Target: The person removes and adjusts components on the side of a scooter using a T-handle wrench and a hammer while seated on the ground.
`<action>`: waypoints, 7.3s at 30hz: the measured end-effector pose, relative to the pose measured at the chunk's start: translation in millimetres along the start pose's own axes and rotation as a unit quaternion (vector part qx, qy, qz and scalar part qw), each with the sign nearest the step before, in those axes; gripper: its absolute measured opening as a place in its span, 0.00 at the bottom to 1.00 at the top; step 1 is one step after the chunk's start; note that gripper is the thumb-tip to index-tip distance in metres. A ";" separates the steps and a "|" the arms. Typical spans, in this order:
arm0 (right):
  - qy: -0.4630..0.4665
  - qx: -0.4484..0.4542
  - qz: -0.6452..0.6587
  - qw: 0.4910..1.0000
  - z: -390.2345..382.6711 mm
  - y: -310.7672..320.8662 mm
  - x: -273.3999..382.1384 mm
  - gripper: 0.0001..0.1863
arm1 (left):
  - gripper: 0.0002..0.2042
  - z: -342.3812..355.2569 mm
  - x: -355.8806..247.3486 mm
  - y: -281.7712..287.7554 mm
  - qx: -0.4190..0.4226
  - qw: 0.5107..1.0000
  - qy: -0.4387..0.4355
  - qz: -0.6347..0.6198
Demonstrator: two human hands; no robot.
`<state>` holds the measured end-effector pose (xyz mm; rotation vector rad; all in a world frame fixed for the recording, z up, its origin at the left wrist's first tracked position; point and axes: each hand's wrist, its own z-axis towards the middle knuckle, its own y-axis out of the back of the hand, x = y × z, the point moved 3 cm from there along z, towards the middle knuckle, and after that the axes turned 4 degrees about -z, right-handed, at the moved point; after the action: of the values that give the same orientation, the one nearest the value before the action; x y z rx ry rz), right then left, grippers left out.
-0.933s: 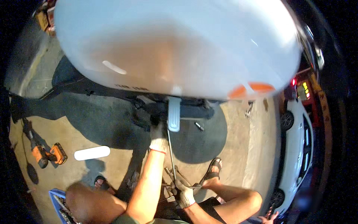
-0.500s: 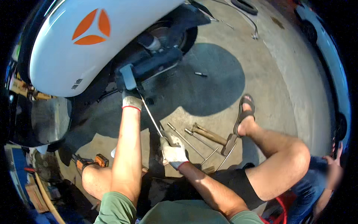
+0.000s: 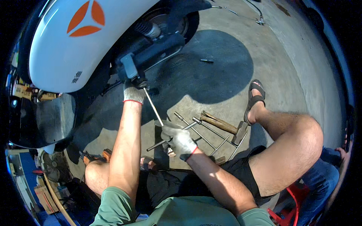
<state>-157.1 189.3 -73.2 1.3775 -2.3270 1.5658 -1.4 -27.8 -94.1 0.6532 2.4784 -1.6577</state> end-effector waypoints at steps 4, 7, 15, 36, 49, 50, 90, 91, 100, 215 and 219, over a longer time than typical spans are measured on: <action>-0.043 0.044 0.152 0.986 2.7 1.5 -8.3 0.18 | 0.21 4.5 11.5 3.4 -0.013 1.000 -0.018 0.004; -0.063 0.091 0.226 0.968 8.7 0.8 -20.3 0.18 | 0.21 7.2 10.9 2.8 -0.048 0.998 -0.035 -0.028; 0.016 -0.149 0.059 0.987 -11.1 0.7 -25.5 0.14 | 0.22 -8.8 20.5 -8.0 -0.082 0.995 -0.030 -0.057; 0.232 -0.225 -0.387 0.864 -13.4 6.8 -26.9 0.20 | 0.35 10.0 25.6 8.4 -0.031 0.997 -0.060 -0.025; 0.120 -0.180 -0.165 0.962 -10.1 15.8 -37.0 0.17 | 0.27 -11.0 18.8 -5.5 -0.096 0.992 -0.026 -0.081; 0.166 -0.201 -0.283 0.923 -10.6 9.9 -35.3 0.17 | 0.27 -12.9 18.8 -5.3 -0.102 0.991 -0.024 -0.084; 0.068 -0.187 -0.072 0.977 -15.9 -6.6 -28.3 0.17 | 0.39 -19.3 17.6 -8.6 -0.040 0.995 -0.072 -0.061; 0.036 -0.181 0.016 0.983 -14.8 -8.2 -30.0 0.17 | 0.39 -21.2 17.0 -8.7 -0.050 0.994 -0.073 -0.058; -0.009 -0.047 0.209 0.977 -13.0 -3.9 -29.7 0.15 | 0.31 -18.1 14.1 -6.1 -0.026 0.991 -0.043 -0.122; -0.068 -0.096 0.186 0.975 -16.9 11.6 -28.2 0.10 | 0.26 -6.2 21.2 -44.8 -0.155 0.934 -0.119 0.299; -0.049 -0.108 0.147 0.982 -10.5 10.6 -35.8 0.11 | 0.29 4.1 -3.7 -35.8 -0.112 0.942 -0.096 0.301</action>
<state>-146.7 221.6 -92.1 1.1280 -2.7686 1.2737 -12.9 -44.0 -63.8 1.0288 2.0002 -1.1299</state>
